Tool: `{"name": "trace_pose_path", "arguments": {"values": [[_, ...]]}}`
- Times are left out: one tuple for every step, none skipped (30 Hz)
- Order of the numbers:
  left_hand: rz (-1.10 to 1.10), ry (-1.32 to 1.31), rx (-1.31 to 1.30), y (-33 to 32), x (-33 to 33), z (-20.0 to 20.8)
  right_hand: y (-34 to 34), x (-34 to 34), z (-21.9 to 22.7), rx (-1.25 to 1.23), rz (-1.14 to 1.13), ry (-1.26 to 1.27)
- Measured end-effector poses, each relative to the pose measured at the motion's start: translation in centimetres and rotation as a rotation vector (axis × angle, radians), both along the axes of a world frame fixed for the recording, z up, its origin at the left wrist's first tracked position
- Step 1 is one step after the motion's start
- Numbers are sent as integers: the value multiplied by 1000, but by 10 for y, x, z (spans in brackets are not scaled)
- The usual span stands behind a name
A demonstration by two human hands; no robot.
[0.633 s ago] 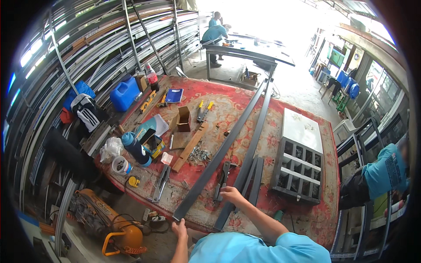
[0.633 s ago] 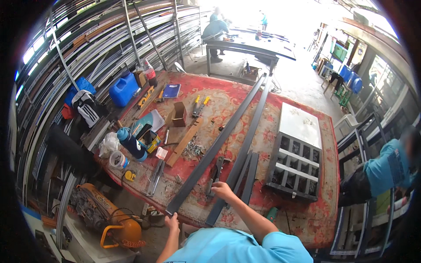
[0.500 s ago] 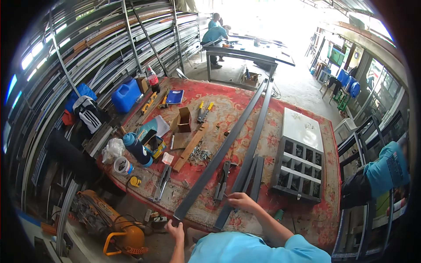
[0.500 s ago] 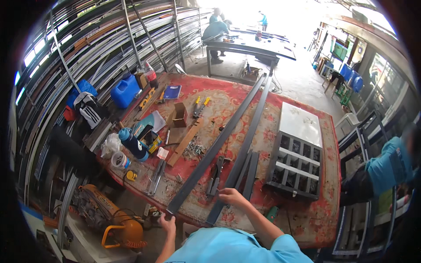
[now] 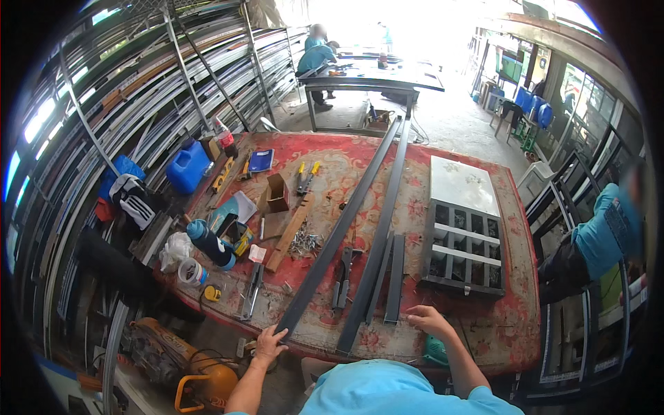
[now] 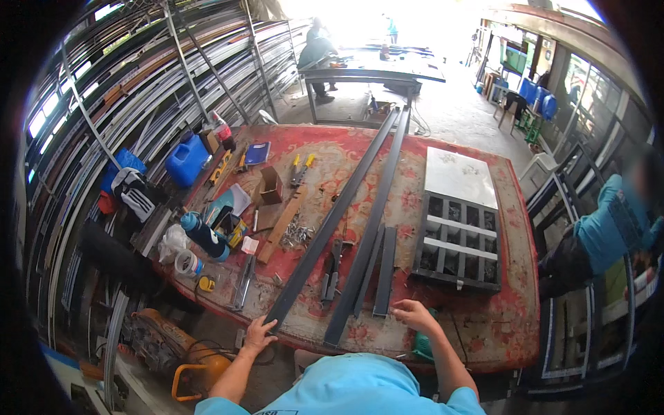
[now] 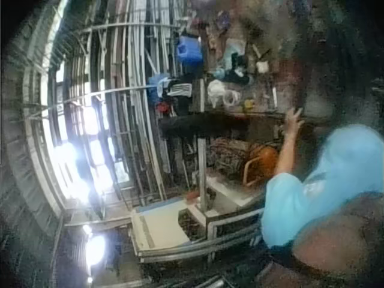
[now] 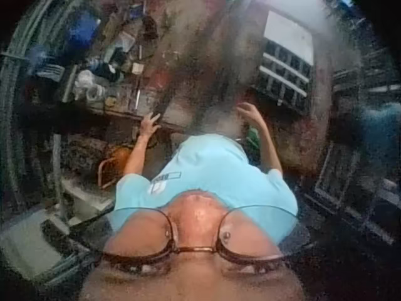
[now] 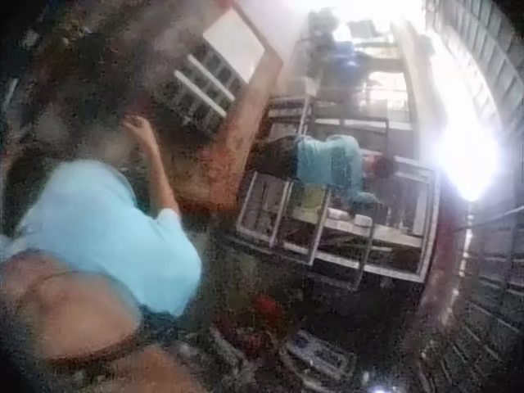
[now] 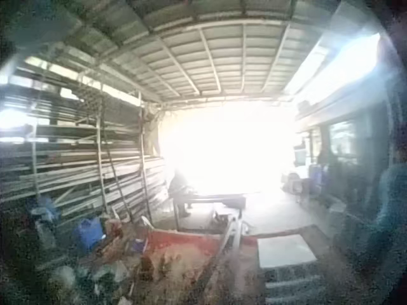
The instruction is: The recorder is measuring, marking, and drilling holes into metal profiles on a workbench.
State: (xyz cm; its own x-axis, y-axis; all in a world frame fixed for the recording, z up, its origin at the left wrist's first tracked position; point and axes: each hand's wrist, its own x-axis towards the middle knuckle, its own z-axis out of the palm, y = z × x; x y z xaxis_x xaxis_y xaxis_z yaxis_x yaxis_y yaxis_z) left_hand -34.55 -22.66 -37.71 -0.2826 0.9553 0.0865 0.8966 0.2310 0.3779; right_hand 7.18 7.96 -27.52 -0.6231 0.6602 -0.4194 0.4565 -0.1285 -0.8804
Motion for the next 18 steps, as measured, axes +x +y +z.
{"name": "trace_pose_path", "arguments": {"values": [[-16, -17, -50, -1, -4, 1, -7, 6, -4, -20, -3, -28], [-31, -34, -100, -1, -8, 3, -14, 11, -8, -40, -4, -56], [-64, -35, -86, 2, -12, 3, -20, 15, -13, -60, -3, -84], [-64, -38, -82, 3, -15, 1, -27, 17, -14, -56, -3, -87], [-66, -30, -101, 3, -18, -2, -33, 17, -16, -84, 22, -71], [-67, -22, -120, 3, -22, -4, -36, 17, -16, -113, 47, -54], [-65, -25, -118, 3, -27, -6, -40, 16, -16, -94, 34, -118], [-80, -15, -104, 2, -30, -7, -44, 12, -11, -96, 37, -125], [-94, -4, -90, 0, -32, -9, -49, 8, -9, -77, 56, -128], [-91, -8, -92, 1, -32, -7, -53, 4, -7, -56, 75, -130], [-104, 7, -91, 1, -32, -5, -59, -3, -8, -74, 68, -110], [-117, 24, -91, 1, -32, -3, -63, -7, -14, -76, 72, -110], [-146, 57, -50, 5, -33, -1, -69, -13, -24, -38, 98, -81], [-151, 63, -53, 7, -31, -3, -75, -19, -34, 0, 123, -51], [-156, 53, -70, 7, -33, -5, -80, -30, -40, -36, 125, -20], [-161, 43, -87, 6, -35, -7, -88, -41, -46, -38, 124, -7], [-194, 58, -49, 5, -38, -13, -96, -54, -52, -56, 120, 13], [-202, 64, -53, 5, -39, -14, -105, -66, -55, -77, 114, 28]]}}
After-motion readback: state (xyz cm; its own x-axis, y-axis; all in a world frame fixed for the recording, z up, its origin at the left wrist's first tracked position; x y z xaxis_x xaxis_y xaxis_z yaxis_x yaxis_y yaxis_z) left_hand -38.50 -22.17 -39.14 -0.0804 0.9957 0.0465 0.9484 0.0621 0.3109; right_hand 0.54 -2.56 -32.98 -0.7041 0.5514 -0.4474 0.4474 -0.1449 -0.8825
